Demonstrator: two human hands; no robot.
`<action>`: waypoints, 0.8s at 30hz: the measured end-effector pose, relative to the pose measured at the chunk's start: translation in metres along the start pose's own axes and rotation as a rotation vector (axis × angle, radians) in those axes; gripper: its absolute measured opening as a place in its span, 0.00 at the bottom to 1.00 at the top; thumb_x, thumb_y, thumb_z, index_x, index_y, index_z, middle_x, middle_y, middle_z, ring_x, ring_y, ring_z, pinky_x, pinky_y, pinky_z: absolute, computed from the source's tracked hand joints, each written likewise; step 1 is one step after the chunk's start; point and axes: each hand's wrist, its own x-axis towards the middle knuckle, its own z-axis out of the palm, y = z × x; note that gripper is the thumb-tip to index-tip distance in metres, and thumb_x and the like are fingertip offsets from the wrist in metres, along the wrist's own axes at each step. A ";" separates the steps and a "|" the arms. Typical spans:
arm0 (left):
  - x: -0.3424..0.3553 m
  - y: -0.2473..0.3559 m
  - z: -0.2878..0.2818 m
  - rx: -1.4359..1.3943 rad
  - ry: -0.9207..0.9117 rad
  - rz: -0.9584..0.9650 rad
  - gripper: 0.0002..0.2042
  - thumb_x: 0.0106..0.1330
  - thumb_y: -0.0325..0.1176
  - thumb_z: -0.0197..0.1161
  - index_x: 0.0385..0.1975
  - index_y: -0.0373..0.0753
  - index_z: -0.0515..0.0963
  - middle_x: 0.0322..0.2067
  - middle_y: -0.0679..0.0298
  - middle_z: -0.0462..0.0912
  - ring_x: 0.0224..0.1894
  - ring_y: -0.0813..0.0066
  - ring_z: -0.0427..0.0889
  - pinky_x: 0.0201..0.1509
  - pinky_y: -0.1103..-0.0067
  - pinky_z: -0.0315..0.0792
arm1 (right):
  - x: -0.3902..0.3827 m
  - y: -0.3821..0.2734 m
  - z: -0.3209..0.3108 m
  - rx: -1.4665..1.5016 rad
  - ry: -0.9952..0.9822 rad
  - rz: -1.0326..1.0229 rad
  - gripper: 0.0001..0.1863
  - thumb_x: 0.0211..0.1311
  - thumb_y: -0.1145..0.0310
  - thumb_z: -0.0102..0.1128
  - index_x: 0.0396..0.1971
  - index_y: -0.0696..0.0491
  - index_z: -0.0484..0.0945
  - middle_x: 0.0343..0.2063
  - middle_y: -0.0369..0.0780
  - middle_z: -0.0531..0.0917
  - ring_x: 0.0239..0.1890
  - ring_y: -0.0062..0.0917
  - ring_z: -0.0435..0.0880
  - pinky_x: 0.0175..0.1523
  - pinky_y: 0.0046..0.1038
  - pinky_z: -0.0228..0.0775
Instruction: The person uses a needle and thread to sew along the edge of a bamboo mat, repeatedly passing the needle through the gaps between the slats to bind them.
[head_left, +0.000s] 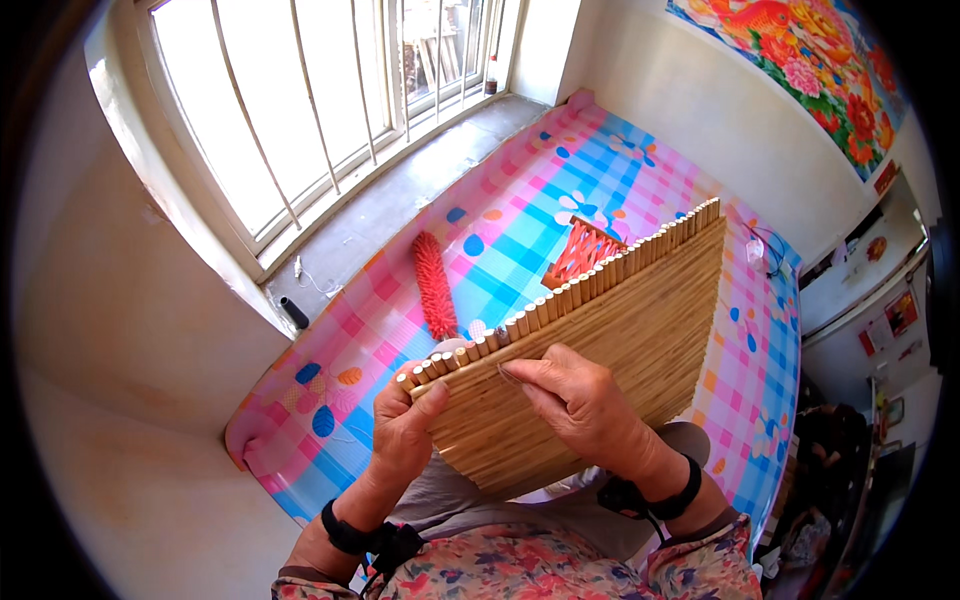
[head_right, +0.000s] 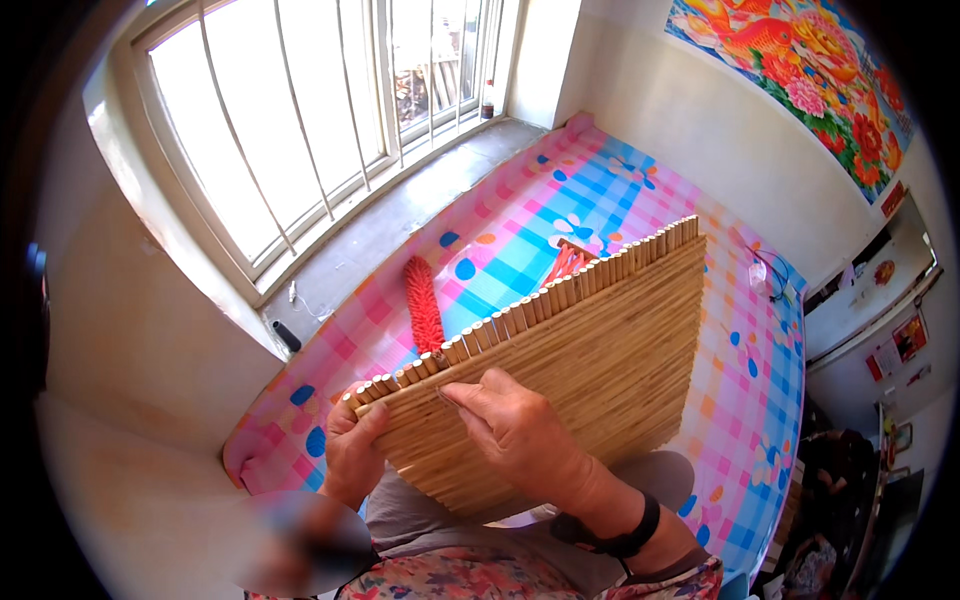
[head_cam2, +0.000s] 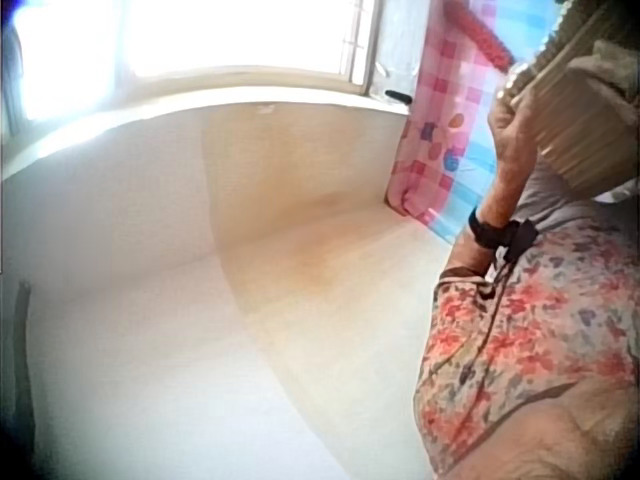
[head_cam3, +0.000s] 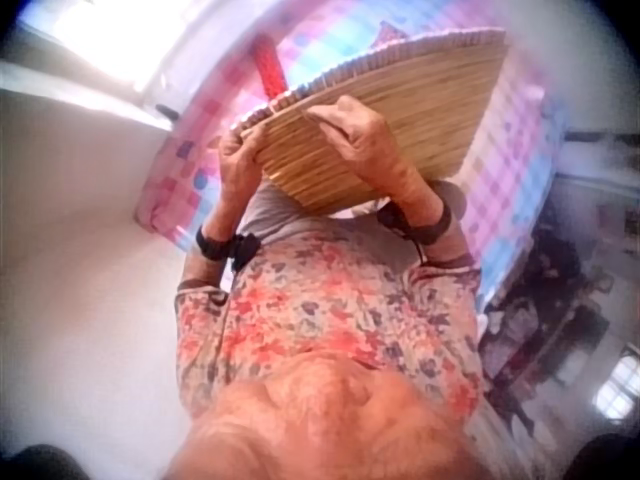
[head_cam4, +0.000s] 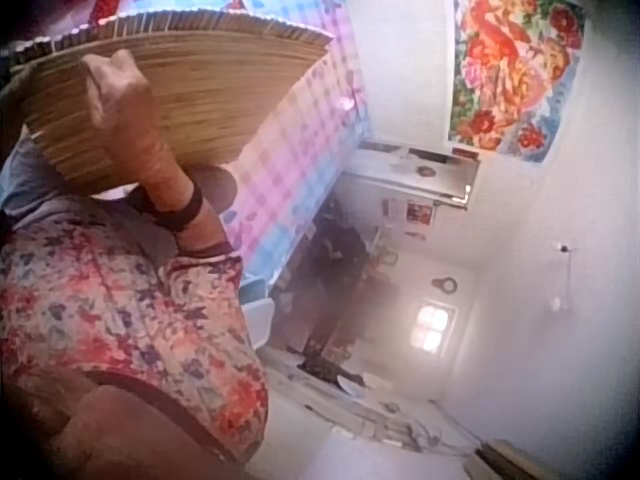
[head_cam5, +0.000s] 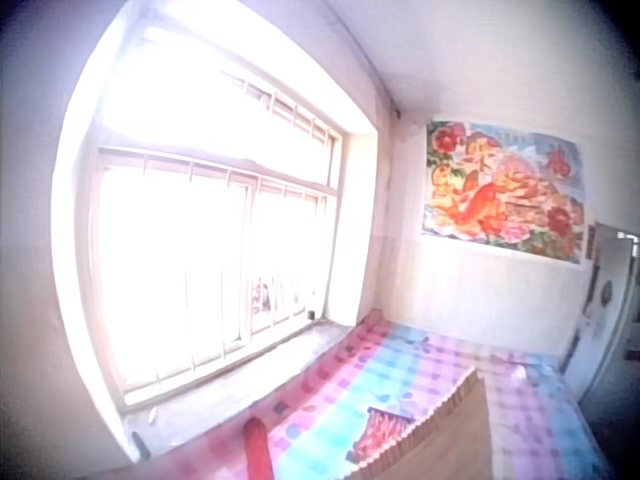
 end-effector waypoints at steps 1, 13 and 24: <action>-0.001 0.000 0.000 -0.007 0.005 0.005 0.10 0.65 0.29 0.55 0.45 0.34 0.73 0.41 0.66 0.78 0.45 0.80 0.75 0.51 0.80 0.68 | 0.000 0.000 0.000 0.014 -0.004 0.006 0.13 0.56 0.79 0.57 0.42 0.59 0.78 0.25 0.44 0.74 0.28 0.38 0.76 0.33 0.33 0.69; -0.003 0.001 -0.001 -0.002 -0.009 0.000 0.10 0.65 0.29 0.55 0.45 0.35 0.72 0.41 0.66 0.78 0.45 0.80 0.75 0.52 0.80 0.67 | -0.003 -0.005 -0.006 0.070 -0.035 0.062 0.12 0.59 0.77 0.56 0.43 0.59 0.78 0.28 0.45 0.76 0.29 0.35 0.78 0.35 0.30 0.70; -0.006 -0.002 -0.005 -0.019 -0.043 0.008 0.12 0.64 0.29 0.59 0.46 0.35 0.72 0.41 0.68 0.77 0.44 0.83 0.73 0.51 0.81 0.67 | -0.005 -0.005 -0.004 0.074 -0.022 0.063 0.11 0.58 0.77 0.57 0.41 0.59 0.78 0.26 0.44 0.75 0.28 0.34 0.77 0.34 0.30 0.69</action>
